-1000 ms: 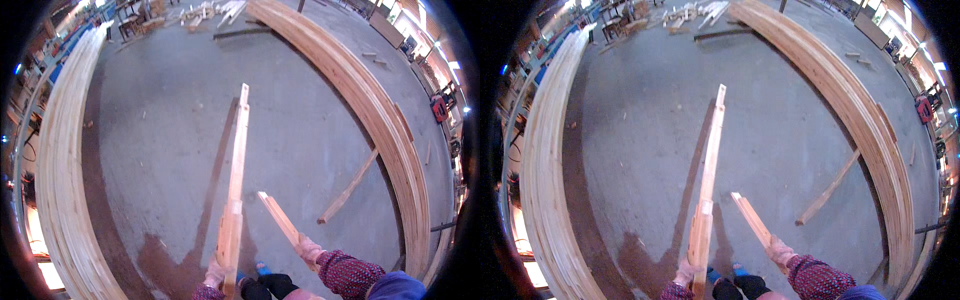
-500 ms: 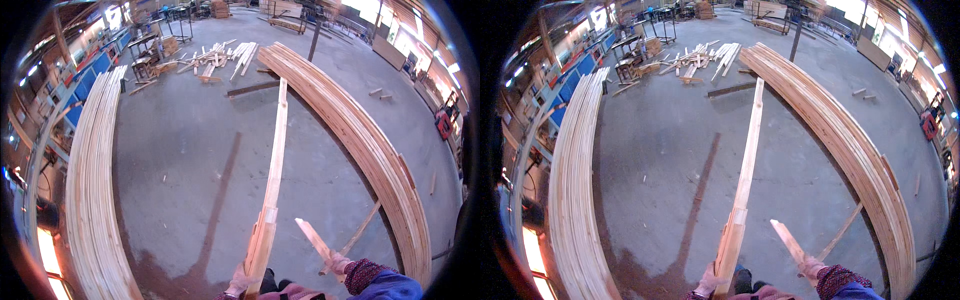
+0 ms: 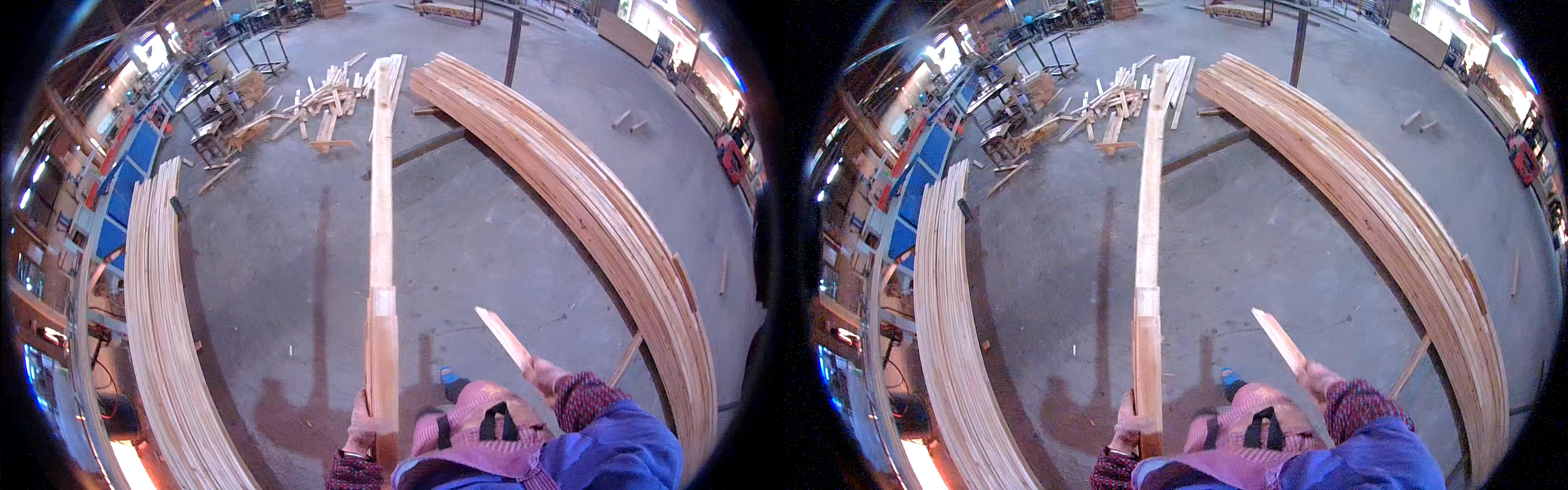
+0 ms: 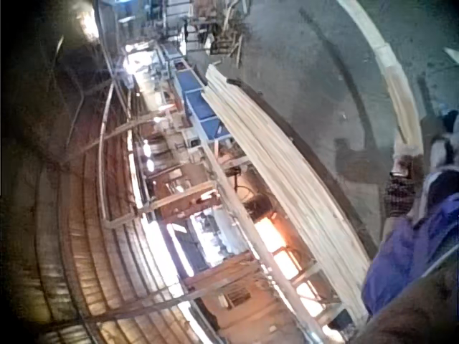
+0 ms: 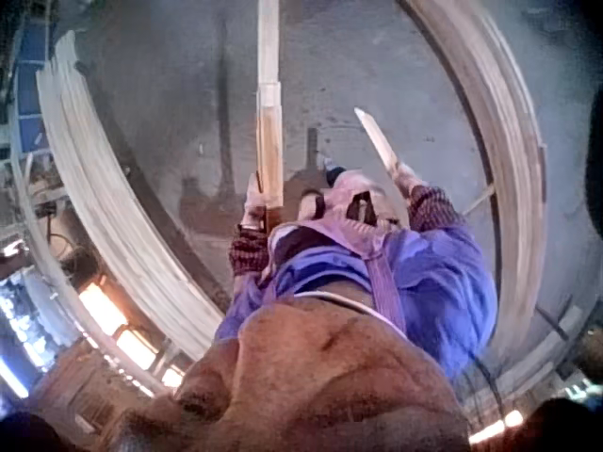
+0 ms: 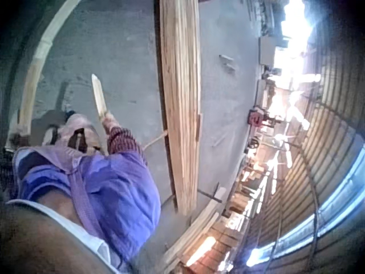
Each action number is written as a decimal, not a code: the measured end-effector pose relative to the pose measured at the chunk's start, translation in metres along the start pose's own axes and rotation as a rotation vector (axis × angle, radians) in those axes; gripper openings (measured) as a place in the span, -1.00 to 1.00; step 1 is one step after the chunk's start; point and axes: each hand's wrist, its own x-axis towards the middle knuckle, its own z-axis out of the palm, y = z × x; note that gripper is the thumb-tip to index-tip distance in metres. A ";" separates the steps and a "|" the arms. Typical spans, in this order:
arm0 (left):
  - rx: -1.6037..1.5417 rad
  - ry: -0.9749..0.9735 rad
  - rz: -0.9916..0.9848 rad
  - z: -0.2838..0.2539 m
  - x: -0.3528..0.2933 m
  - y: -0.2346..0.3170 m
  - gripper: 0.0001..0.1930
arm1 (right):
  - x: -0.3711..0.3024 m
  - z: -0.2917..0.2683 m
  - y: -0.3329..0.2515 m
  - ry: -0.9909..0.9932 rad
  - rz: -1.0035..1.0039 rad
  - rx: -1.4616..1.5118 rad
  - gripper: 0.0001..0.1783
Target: The person gathers scattered wooden planks from the floor of a workshop and stacks them into neat piles. They handle the wood by hand, picking up individual pieces and arranging them into organized stacks.
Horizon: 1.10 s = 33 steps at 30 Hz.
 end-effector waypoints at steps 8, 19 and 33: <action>-0.207 0.083 -0.002 -0.066 0.160 0.101 -0.06 | 0.163 -0.105 -0.218 0.098 -0.211 -0.109 -0.46; -0.247 0.100 -0.087 -0.195 0.425 0.220 -0.17 | 0.273 -0.198 -0.426 0.106 -0.115 -0.085 -0.41; -0.215 0.165 -0.238 -0.356 0.727 0.389 -0.23 | 0.521 -0.322 -0.792 0.044 -0.111 -0.058 -0.40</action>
